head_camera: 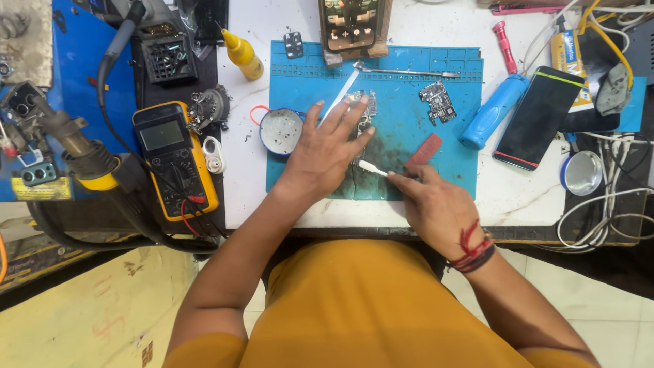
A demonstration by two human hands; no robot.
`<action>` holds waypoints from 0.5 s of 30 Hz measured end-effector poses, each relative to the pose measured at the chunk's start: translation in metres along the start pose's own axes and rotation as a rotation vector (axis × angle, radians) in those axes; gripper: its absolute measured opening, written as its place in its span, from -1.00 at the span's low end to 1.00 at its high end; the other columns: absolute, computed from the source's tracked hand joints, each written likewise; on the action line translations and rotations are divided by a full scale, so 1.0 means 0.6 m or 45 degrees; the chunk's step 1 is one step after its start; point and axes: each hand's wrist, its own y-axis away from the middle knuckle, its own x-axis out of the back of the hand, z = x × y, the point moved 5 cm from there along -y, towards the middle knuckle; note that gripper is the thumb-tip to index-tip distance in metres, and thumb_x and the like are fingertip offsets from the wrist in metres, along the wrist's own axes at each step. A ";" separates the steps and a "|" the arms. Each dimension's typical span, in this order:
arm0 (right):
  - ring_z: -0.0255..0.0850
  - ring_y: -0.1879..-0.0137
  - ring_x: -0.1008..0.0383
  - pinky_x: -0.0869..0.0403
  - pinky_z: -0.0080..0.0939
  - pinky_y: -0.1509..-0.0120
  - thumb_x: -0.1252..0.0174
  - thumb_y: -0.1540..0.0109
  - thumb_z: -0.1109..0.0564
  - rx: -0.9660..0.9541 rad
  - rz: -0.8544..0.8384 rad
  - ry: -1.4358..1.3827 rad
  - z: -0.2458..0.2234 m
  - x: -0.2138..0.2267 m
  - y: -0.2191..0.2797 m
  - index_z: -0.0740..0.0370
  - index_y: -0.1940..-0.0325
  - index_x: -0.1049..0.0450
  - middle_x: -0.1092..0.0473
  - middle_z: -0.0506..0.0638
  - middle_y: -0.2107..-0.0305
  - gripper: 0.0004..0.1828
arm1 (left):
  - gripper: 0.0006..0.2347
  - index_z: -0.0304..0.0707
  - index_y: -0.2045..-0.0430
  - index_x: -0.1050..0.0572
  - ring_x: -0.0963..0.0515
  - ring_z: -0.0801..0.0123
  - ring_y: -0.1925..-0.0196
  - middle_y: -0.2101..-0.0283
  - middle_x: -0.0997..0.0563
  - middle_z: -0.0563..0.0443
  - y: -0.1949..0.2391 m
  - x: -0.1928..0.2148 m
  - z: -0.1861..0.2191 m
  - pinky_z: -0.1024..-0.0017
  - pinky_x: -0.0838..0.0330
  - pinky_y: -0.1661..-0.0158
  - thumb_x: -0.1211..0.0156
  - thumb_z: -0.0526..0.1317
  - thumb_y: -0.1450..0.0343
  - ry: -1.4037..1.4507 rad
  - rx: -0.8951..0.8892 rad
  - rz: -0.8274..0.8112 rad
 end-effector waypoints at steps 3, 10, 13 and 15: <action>0.08 0.17 -0.57 -0.50 -0.01 0.16 -0.23 -0.17 0.19 0.010 0.010 0.044 -0.004 0.002 -0.010 0.00 -0.05 -0.61 -0.49 0.06 0.09 -0.64 | -0.65 -0.05 -0.09 -0.59 -0.13 0.10 -0.52 -0.49 -0.21 -0.15 0.002 -0.010 -0.007 -0.11 0.15 -0.42 -0.04 -0.29 -0.42 0.000 0.007 -0.028; 0.04 0.15 -0.58 -0.51 -0.03 0.16 -0.23 -0.11 0.22 0.014 -0.021 0.082 -0.013 -0.003 -0.017 0.04 -0.06 -0.59 -0.49 0.04 0.11 -0.58 | -0.66 0.09 -0.07 -0.62 -0.05 0.07 -0.57 -0.53 -0.16 -0.12 -0.001 -0.012 -0.018 -0.12 0.42 -0.45 -0.03 -0.29 -0.45 0.042 0.034 -0.058; 0.07 0.16 -0.57 -0.51 -0.03 0.16 -0.23 -0.08 0.22 -0.005 -0.062 0.100 -0.009 -0.003 -0.012 0.04 -0.07 -0.59 -0.48 0.06 0.10 -0.55 | -0.65 0.12 -0.06 -0.62 -0.01 0.06 -0.58 -0.54 -0.14 -0.13 -0.006 -0.017 -0.019 -0.15 0.48 -0.43 -0.02 -0.29 -0.44 0.046 0.039 -0.094; 0.07 0.18 -0.57 -0.51 -0.01 0.17 -0.23 -0.10 0.23 -0.042 -0.102 0.131 -0.009 -0.004 -0.014 0.01 -0.08 -0.60 -0.48 0.07 0.11 -0.55 | -0.63 0.13 -0.05 -0.63 0.00 0.05 -0.58 -0.53 -0.13 -0.13 -0.007 -0.019 -0.019 -0.18 0.51 -0.42 -0.02 -0.29 -0.40 0.061 0.049 -0.133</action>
